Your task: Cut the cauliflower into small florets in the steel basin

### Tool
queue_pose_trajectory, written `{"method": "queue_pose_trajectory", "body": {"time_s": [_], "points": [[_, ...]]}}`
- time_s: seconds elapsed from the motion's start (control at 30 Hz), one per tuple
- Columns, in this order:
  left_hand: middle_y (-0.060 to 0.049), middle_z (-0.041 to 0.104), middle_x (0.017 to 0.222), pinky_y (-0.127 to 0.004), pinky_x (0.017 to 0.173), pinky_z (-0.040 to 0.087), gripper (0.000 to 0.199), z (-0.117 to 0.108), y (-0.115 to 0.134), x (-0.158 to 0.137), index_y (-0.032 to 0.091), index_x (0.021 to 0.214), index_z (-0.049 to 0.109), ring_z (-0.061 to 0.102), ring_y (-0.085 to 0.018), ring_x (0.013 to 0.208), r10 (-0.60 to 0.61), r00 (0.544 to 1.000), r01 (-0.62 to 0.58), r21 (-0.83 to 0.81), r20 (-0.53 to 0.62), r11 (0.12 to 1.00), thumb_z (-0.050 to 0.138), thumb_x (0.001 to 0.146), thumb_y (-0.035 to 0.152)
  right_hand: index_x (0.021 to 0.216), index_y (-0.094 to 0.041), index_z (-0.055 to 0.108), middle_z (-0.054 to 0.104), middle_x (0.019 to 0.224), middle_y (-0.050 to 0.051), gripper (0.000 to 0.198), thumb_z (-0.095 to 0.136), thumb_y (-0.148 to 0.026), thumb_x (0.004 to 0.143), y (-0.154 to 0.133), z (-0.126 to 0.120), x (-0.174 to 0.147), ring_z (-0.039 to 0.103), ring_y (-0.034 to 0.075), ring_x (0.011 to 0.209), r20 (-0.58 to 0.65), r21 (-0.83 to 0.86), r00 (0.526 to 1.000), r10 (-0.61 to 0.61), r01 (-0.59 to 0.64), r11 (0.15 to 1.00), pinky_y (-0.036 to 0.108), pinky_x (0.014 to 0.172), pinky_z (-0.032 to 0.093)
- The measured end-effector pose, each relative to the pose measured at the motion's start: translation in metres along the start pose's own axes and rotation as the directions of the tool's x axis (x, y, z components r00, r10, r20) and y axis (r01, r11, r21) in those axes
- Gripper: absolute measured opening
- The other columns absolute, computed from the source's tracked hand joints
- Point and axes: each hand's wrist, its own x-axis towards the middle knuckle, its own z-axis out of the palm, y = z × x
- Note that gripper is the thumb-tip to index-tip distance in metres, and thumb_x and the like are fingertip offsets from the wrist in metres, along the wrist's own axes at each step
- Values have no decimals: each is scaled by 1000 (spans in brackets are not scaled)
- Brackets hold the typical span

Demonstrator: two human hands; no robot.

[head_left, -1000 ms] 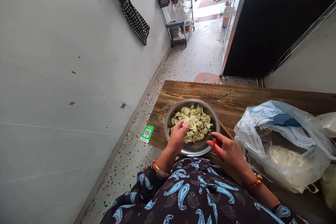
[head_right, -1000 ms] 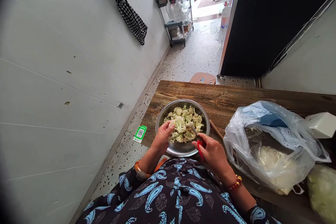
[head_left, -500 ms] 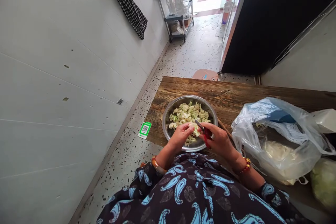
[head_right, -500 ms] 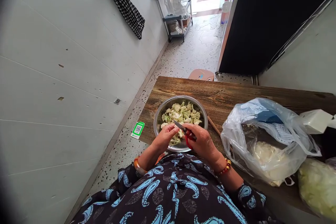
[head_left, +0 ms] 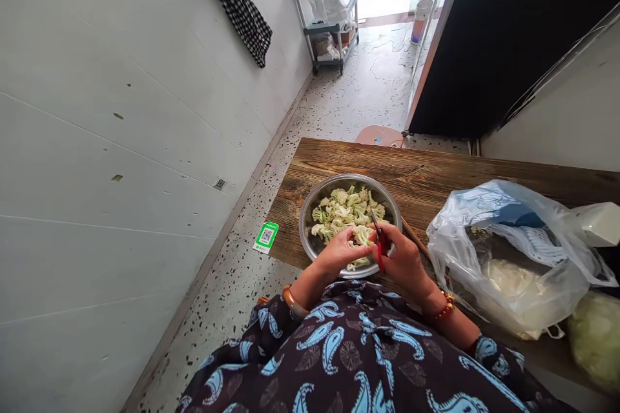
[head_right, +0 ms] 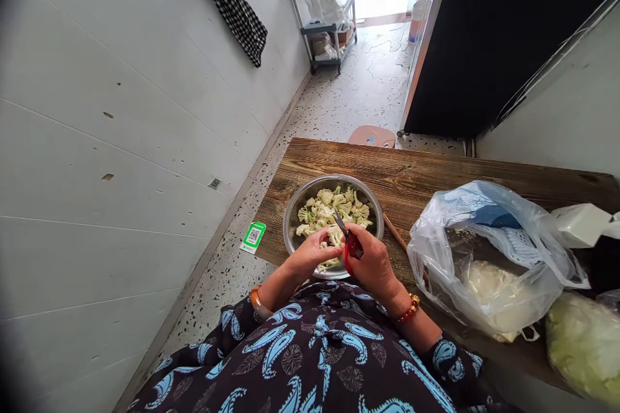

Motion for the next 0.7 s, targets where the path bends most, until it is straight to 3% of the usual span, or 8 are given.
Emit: {"method": "queue_pose_trajectory", "body": {"time_s": [0.17, 0.33, 0.6, 0.7], "points": [[-4, 67, 93, -29, 84, 45, 37, -1, -3, 4, 16, 98, 67, 59, -20, 93, 10, 1000, -10, 5, -22, 1000, 69, 61, 13, 115, -22, 57, 72, 90, 4, 32, 54, -21, 83, 3, 7, -5, 67, 17, 72, -112, -8, 992, 59, -60, 998, 30, 73, 55], [-4, 67, 95, -28, 81, 43, 43, -2, -2, 4, 16, 99, 66, 58, -18, 91, 0, 1000, -1, -45, -29, 999, 63, 58, 9, 120, -23, 54, 72, 94, 3, 35, 55, -22, 85, 11, 13, -9, 69, 18, 79, -168, 31, 981, 96, -92, 995, 32, 80, 55], [-4, 68, 93, -29, 83, 45, 33, 3, -2, 5, 16, 96, 66, 59, -18, 89, 13, 996, -15, -25, -89, 1000, 67, 63, 16, 121, -21, 55, 71, 103, 8, 34, 57, -25, 87, 15, 19, -7, 67, 21, 85, -115, -64, 993, 31, -39, 997, 35, 82, 55], [-3, 66, 87, -26, 75, 46, 34, -2, -8, 6, 16, 95, 66, 59, -16, 83, 5, 996, -5, -2, -88, 1000, 64, 61, 11, 120, -22, 56, 70, 99, 6, 33, 58, -27, 87, 20, 17, -1, 66, 19, 81, -137, 16, 985, 106, -105, 994, 34, 79, 54]]}}
